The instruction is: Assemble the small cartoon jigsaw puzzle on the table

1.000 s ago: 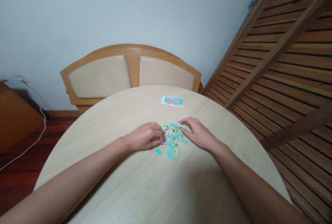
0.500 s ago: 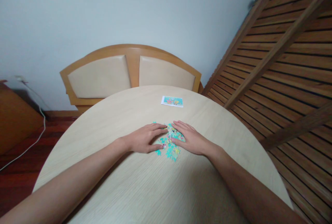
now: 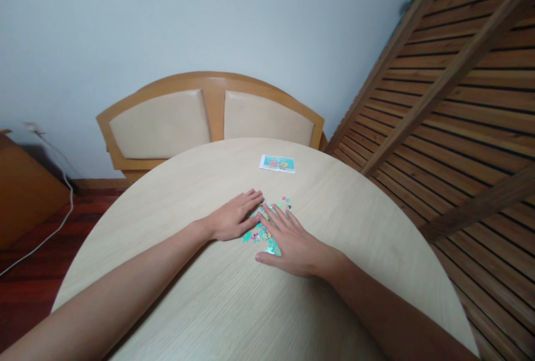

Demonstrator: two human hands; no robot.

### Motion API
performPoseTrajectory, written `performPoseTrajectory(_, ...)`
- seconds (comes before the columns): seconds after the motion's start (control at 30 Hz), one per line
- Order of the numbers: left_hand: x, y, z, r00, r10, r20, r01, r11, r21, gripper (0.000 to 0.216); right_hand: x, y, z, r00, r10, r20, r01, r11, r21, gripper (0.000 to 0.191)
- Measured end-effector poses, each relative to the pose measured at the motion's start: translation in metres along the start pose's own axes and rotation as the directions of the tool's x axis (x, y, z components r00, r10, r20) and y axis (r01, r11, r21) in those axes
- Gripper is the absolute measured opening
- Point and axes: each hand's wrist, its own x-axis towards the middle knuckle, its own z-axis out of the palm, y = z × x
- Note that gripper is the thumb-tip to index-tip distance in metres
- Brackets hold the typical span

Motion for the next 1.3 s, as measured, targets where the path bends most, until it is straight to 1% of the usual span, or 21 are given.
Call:
performPoseTrajectory(0.1, -0.001, 0.002, 0.001, 0.999, 0.000, 0.054, -0.003, 0.999, 0.049, 0.071, 0.004, 0.002, -0.001, 0.998, 0.048, -0.033, -0.049, 0.999, -0.016, 0.092)
performPoseTrajectory(0.2, -0.002, 0.004, 0.001, 0.997, 0.013, 0.073, -0.019, 0.996, 0.083, 0.077, 0.007, 0.012, -0.002, 0.990, 0.115, -0.084, -0.119, 0.992, -0.036, 0.093)
performPoseTrajectory(0.33, -0.003, 0.008, -0.002, 0.994, 0.013, 0.107, -0.025, 0.994, 0.104, 0.079, 0.006, 0.032, -0.005, 0.973, 0.202, -0.111, -0.207, 0.978, -0.035, 0.099)
performPoseTrajectory(0.5, -0.004, 0.016, -0.003, 0.987, 0.020, 0.157, -0.037, 0.994, 0.107, 0.083, 0.003, 0.055, -0.011, 0.954, 0.286, -0.088, -0.291, 0.956, -0.041, 0.112)
performPoseTrajectory(0.57, -0.004, 0.019, -0.002, 0.989, 0.018, 0.145, -0.031, 0.995, 0.094, 0.082, 0.003, 0.060, -0.013, 0.955, 0.285, -0.087, -0.290, 0.956, -0.045, 0.112)
performPoseTrajectory(0.67, -0.002, 0.019, 0.000, 0.996, 0.003, 0.084, -0.007, 0.999, 0.049, 0.080, 0.004, 0.061, -0.013, 0.978, 0.192, -0.085, -0.195, 0.981, -0.022, 0.105)
performPoseTrajectory(0.73, -0.001, 0.016, 0.002, 1.000, 0.005, 0.025, -0.005, 1.000, 0.000, 0.079, 0.006, 0.058, -0.012, 0.989, 0.114, -0.093, -0.115, 0.993, -0.003, 0.103)
performPoseTrajectory(0.8, 0.000, 0.013, 0.004, 0.999, 0.012, -0.035, -0.014, 0.997, -0.072, 0.078, 0.007, 0.051, -0.009, 0.992, 0.060, -0.109, -0.059, 0.998, 0.013, 0.104)
performPoseTrajectory(0.9, 0.002, 0.010, 0.005, 0.995, -0.041, -0.095, 0.020, 0.977, -0.211, 0.069, 0.010, 0.034, -0.003, 0.992, 0.044, -0.122, -0.039, 0.998, 0.039, 0.114)
performPoseTrajectory(0.97, 0.002, 0.008, 0.004, 0.989, -0.104, -0.103, 0.067, 0.949, -0.309, 0.062, 0.012, 0.019, 0.001, 0.989, 0.082, -0.120, -0.077, 0.996, 0.043, 0.123)
performPoseTrajectory(1.03, 0.003, 0.006, 0.003, 0.979, -0.162, -0.122, 0.100, 0.908, -0.407, 0.058, 0.016, 0.005, 0.005, 0.977, 0.155, -0.147, -0.153, 0.988, 0.029, 0.125)
performPoseTrajectory(1.17, 0.004, 0.003, 0.000, 0.940, -0.274, -0.202, 0.112, 0.810, -0.576, 0.054, 0.031, -0.014, 0.011, 0.930, 0.303, -0.206, -0.305, 0.952, 0.024, 0.117)
performPoseTrajectory(1.23, 0.005, 0.001, -0.001, 0.920, -0.320, -0.225, 0.120, 0.779, -0.616, 0.054, 0.040, -0.019, 0.014, 0.911, 0.349, -0.219, -0.352, 0.936, 0.027, 0.112)
performPoseTrajectory(1.3, 0.006, 0.000, -0.001, 0.899, -0.360, -0.250, 0.138, 0.774, -0.617, 0.053, 0.050, -0.021, 0.015, 0.896, 0.377, -0.234, -0.382, 0.924, 0.024, 0.103)
